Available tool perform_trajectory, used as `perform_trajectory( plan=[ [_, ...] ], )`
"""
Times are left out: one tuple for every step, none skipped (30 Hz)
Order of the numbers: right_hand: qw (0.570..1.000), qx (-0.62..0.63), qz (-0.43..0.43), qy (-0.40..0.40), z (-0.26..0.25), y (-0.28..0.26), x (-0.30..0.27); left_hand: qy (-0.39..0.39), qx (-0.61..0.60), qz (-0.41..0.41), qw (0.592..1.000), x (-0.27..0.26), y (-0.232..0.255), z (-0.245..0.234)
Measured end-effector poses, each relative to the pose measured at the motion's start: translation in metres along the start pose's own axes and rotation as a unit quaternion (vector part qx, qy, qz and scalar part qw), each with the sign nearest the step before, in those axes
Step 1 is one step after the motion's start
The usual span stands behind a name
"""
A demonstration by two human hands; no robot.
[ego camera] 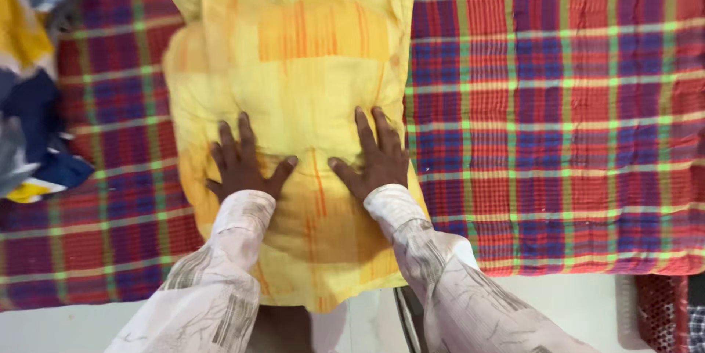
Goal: The person places a pillow on a bed and then unfolds and spreads a large patterned sheet across the mattress.
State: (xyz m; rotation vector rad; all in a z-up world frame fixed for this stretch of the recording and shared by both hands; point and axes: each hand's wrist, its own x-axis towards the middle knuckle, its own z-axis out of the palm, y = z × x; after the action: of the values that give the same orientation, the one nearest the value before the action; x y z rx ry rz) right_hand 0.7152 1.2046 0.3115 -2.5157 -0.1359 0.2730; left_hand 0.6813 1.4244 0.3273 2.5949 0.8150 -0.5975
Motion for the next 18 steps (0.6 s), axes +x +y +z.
perform_trajectory(
  plan=[
    [1.0, -0.013, -0.001, 0.009, 0.006, 0.001, 0.001, 0.031, 0.009, 0.011, 0.999, 0.004, -0.001, 0.013],
    [1.0, -0.024, -0.002, 0.017, 0.014, 0.002, -0.003, 0.062, 0.02, 0.019, 0.998, 0.008, -0.001, 0.027],
    [0.998, -0.026, -0.014, 0.046, 0.021, 0.003, -0.012, 0.093, 0.03, 0.028, 0.995, 0.008, -0.005, 0.039],
    [0.996, -0.03, -0.031, 0.084, 0.029, 0.006, -0.013, 0.125, 0.042, 0.043, 0.99, 0.009, -0.008, 0.05],
    [0.991, -0.034, -0.047, 0.122, 0.036, 0.008, -0.015, 0.157, 0.054, 0.058, 0.984, 0.007, -0.014, 0.061],
    [0.989, -0.033, -0.054, 0.136, 0.043, 0.011, -0.015, 0.192, 0.064, 0.076, 0.976, 0.009, -0.017, 0.07],
    [0.986, -0.031, -0.061, 0.151, 0.05, 0.015, -0.017, 0.211, 0.064, 0.082, 0.972, 0.012, -0.02, 0.077],
    [0.984, -0.031, -0.066, 0.162, 0.056, 0.018, -0.024, 0.226, 0.064, 0.088, 0.968, 0.012, -0.023, 0.082],
    [0.982, -0.029, -0.07, 0.17, 0.062, 0.022, -0.028, 0.241, 0.064, 0.093, 0.964, 0.009, -0.027, 0.085],
    [0.98, -0.029, -0.078, 0.179, 0.064, 0.025, -0.028, 0.232, 0.05, 0.093, 0.967, 0.006, -0.029, 0.086],
    [0.978, -0.029, -0.086, 0.187, 0.065, 0.027, -0.031, 0.223, 0.035, 0.093, 0.97, 0.002, -0.031, 0.085],
    [0.981, -0.02, -0.086, 0.174, 0.063, 0.029, -0.032, 0.222, 0.017, 0.094, 0.97, 0.001, -0.032, 0.079],
    [0.983, -0.011, -0.086, 0.16, 0.058, 0.032, -0.034, 0.204, 0.009, 0.104, 0.973, -0.002, -0.034, 0.073],
    [0.986, 0.001, -0.087, 0.141, 0.055, 0.032, -0.041, 0.186, 0.005, 0.109, 0.977, -0.007, -0.041, 0.069],
    [0.988, -0.018, -0.084, 0.127, 0.051, 0.035, -0.05, 0.167, 0.001, 0.115, 0.979, -0.013, -0.05, 0.068],
    [0.99, -0.035, -0.081, 0.111, 0.045, 0.038, -0.061, 0.17, -0.001, 0.135, 0.976, -0.021, -0.061, 0.07],
    [0.991, -0.053, -0.077, 0.095, 0.04, 0.038, -0.071, 0.173, -0.002, 0.155, 0.973, -0.03, -0.072, 0.073],
    [0.993, -0.094, -0.042, 0.058, 0.038, 0.038, -0.084, 0.176, 0.008, 0.175, 0.969, -0.042, -0.086, 0.08]
  ],
)
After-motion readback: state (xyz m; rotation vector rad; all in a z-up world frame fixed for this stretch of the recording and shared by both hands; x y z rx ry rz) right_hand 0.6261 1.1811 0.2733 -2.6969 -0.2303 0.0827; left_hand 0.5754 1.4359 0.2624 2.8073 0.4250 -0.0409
